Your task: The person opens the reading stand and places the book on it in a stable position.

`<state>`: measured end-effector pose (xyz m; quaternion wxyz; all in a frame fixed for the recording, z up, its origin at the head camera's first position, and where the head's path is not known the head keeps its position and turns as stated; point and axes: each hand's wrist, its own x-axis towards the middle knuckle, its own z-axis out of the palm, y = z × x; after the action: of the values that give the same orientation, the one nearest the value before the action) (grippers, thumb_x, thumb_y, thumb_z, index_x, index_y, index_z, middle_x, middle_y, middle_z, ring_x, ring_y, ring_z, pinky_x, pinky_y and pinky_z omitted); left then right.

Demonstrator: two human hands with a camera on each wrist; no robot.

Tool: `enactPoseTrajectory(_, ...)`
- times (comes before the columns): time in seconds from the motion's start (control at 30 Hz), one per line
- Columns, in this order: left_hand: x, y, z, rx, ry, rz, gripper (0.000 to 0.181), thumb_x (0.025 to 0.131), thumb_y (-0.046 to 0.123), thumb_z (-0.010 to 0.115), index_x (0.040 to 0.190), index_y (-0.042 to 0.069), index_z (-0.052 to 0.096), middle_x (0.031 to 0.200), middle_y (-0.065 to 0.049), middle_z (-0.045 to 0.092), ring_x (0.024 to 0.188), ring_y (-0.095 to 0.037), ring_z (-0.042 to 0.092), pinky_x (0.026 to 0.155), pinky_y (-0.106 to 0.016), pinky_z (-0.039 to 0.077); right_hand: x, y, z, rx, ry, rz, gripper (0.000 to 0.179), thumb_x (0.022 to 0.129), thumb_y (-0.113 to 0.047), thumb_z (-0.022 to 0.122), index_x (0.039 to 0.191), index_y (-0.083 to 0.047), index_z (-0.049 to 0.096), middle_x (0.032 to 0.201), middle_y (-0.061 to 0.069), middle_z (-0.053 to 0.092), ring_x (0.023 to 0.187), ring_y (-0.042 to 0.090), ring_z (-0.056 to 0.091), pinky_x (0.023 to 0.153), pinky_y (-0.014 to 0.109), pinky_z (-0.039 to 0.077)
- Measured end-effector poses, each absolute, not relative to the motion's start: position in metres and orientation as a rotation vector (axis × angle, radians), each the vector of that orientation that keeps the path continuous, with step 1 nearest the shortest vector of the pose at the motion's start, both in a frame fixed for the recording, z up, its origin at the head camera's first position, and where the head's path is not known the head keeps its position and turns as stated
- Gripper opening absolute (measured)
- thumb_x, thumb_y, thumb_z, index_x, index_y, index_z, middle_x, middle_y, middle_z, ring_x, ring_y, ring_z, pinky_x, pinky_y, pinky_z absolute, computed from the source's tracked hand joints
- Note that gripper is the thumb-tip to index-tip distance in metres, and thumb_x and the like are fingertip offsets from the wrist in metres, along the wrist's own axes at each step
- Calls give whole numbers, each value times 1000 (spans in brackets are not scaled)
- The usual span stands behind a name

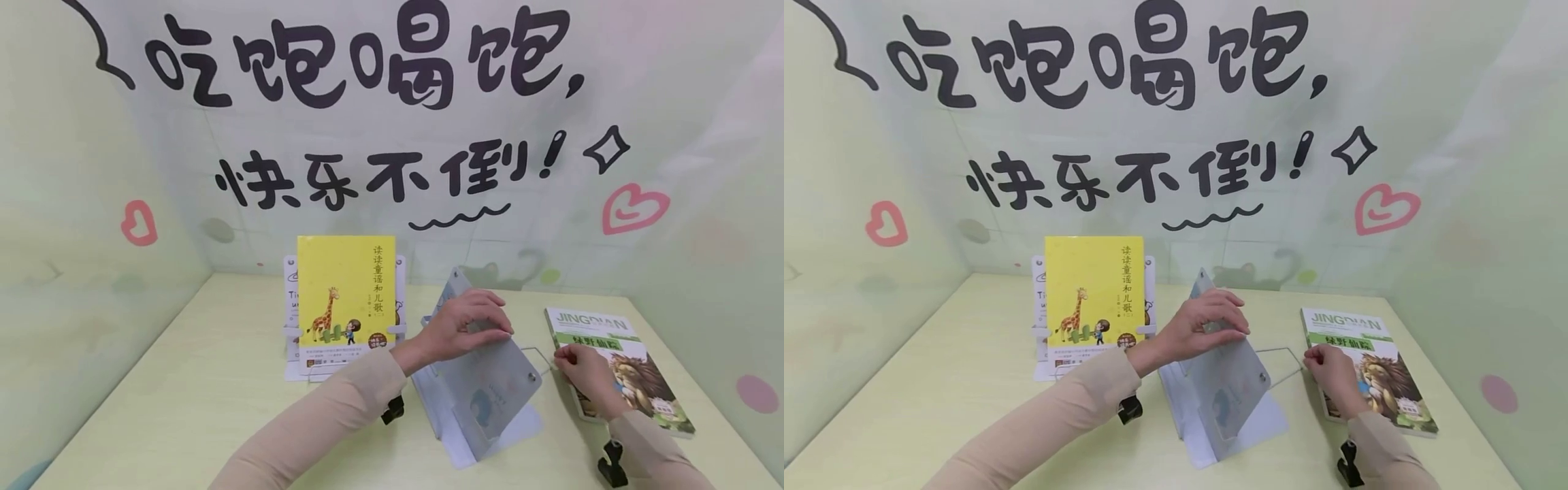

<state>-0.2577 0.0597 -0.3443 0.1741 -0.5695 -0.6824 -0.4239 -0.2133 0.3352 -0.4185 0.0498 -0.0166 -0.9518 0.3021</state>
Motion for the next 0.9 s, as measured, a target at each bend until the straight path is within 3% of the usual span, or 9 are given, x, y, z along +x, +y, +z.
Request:
enactPoseTrajectory(0.3, -255, 57, -342, -1662, -1879, -1268, 6, 83, 7, 70, 90, 7, 70, 91, -2, 71, 113, -14, 55, 104, -24, 38, -227, 325, -411, -67, -3117, 586, 8, 86, -12, 63, 80, -6, 64, 74, 4, 61, 62, 17, 52, 52, 31, 39)
enactPoseTrajectory(0.5, -254, 55, -342, -1664, -1878, -1289, 6, 83, 6, 70, 89, 7, 70, 91, -3, 71, 113, -14, 55, 104, -24, 39, -230, 323, -412, -53, -3149, 452, 8, 84, -11, 61, 77, -7, 62, 72, 4, 60, 63, 18, 52, 53, 35, 40)
enactPoseTrajectory(0.9, -255, 51, -343, -1664, -1858, -1178, 5, 84, 7, 69, 88, 9, 69, 91, -1, 70, 113, -14, 56, 103, -21, 39, -213, 328, -413, -65, -3069, 533, 9, 82, -10, 54, 77, -4, 58, 68, 3, 57, 56, 17, 46, 47, 29, 34)
